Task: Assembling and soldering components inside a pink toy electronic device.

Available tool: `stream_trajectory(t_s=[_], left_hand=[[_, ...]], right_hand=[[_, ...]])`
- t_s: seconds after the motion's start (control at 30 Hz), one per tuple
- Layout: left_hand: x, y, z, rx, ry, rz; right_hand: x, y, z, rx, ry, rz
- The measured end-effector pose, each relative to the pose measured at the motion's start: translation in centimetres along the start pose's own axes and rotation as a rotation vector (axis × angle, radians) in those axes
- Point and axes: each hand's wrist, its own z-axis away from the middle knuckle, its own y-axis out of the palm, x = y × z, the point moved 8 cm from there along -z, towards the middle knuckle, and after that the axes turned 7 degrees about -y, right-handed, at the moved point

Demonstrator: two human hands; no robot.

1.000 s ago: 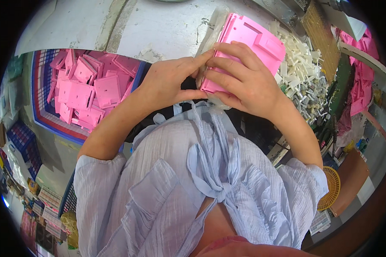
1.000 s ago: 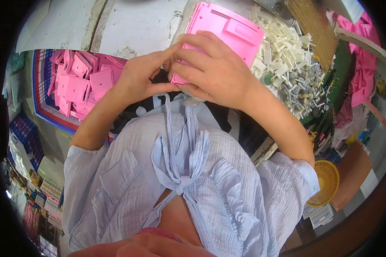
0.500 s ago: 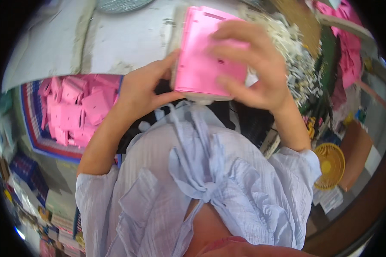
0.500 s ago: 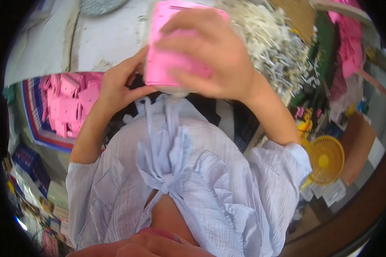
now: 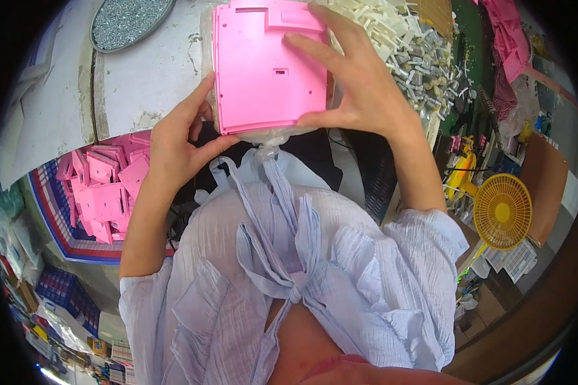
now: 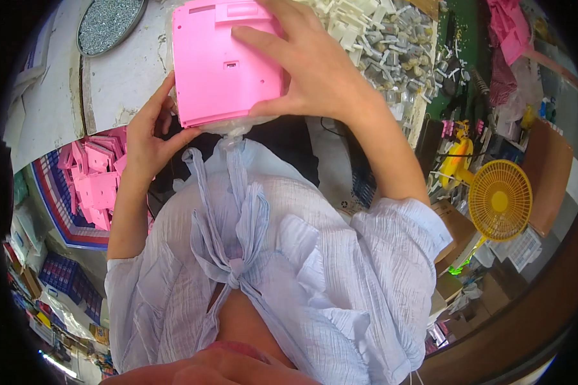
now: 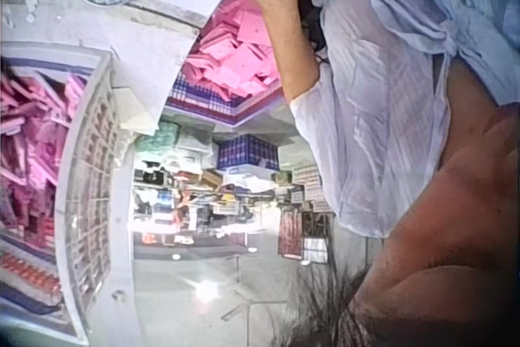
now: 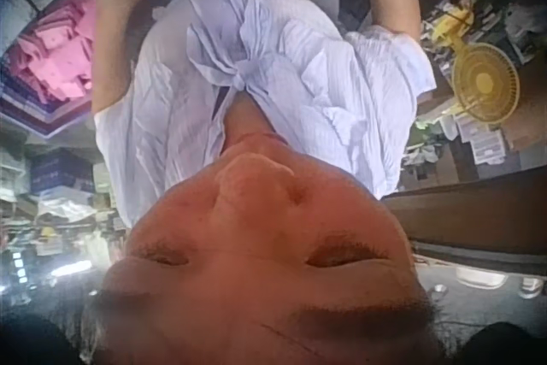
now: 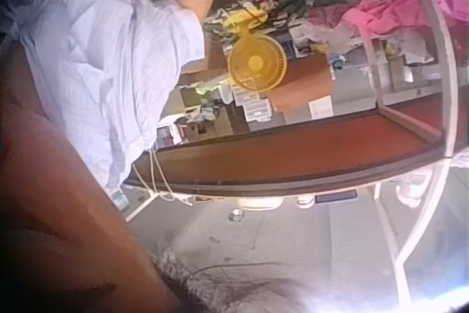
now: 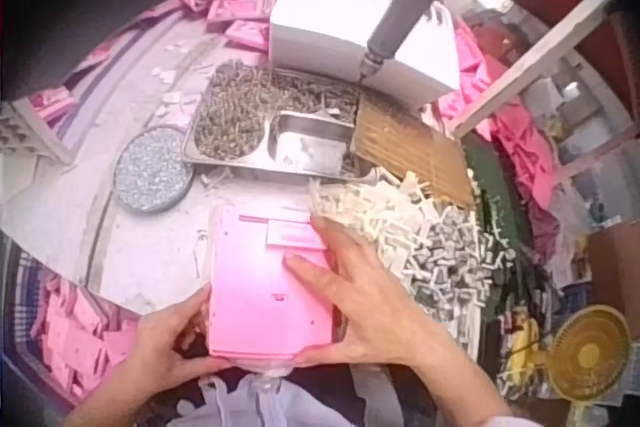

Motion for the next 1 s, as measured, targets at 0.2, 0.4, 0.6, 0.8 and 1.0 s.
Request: stream_trajectory(t_s=[0.2,0.4,0.6,0.8,1.0], left_hand=[[-0.1,0.0,0.0,-0.009,-0.004,0.006],[-0.1,0.0,-0.1,-0.007,0.026,0.0],[-0.1,-0.2,0.0,-0.013,0.025,-0.021],[-0.4,-0.4,0.0,-0.024,0.001,-0.048],[-1.6,-0.5,-0.2,-0.009,0.017,-0.041]], right_hand=[[0.6,-0.7,-0.8,0.094,0.058,-0.015],[0.7,-1.0,-0.4,0.003,-0.029,0.015],[0.4,-0.1,-0.3,0.01,0.002,-0.032],[0.1,0.1,-0.1,0.05,-0.034,0.023],[0.0,-0.2,-0.2,0.104,0.016,0.004]])
